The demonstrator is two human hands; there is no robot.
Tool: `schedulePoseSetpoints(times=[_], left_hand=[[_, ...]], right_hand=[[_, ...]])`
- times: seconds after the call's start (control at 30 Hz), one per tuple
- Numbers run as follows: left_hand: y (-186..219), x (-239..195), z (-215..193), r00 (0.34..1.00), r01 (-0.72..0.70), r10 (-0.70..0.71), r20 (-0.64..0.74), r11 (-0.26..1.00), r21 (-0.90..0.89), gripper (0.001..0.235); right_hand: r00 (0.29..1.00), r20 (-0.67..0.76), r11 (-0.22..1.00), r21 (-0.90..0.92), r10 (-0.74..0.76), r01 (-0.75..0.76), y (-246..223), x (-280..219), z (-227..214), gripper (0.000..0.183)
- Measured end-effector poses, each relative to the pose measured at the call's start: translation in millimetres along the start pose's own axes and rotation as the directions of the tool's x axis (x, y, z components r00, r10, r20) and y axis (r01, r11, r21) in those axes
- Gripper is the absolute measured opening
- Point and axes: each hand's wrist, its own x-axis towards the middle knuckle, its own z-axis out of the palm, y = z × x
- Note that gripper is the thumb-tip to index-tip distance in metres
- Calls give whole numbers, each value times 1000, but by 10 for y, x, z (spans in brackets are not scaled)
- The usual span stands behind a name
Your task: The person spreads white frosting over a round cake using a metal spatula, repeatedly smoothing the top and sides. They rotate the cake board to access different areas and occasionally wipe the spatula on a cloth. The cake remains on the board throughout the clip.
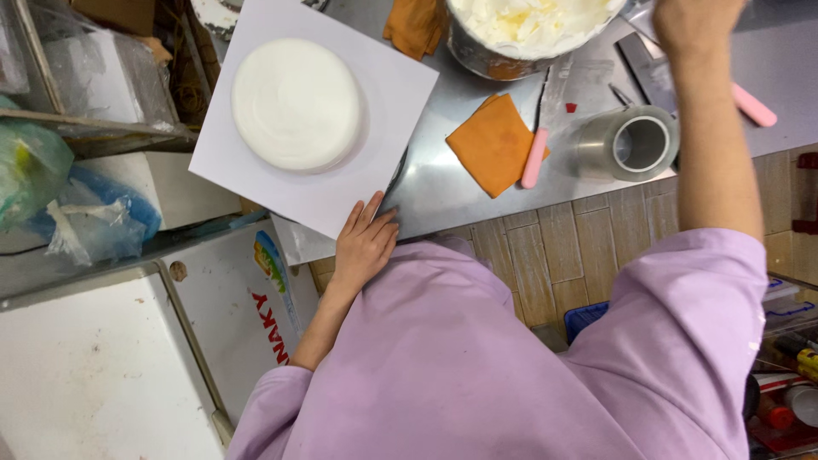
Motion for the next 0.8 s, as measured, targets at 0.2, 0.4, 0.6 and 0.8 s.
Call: schedulePoseSetpoints(times=[0.2,0.4,0.6,0.8], left_hand=[[-28,-20,7,999,-14,13,-35,999,-31,7],[12,78,-27,991,-60,43,-129,990,-127,9],[79,186,-70,976,-210,177,-124,916,-342,8],[83,-40,-102,978,-107,45,-202,946,-305,9]], right_hand=[[862,97,587,694,497,-417,42,-73,-676,3],[733,663,23,739,152,-673,-1253,-216,-1644,12],[508,777,-195,469,-371,-861,-2603,63,-1279,31],[871,481,364,832,-101,-418,-2762,63,-1212,58]])
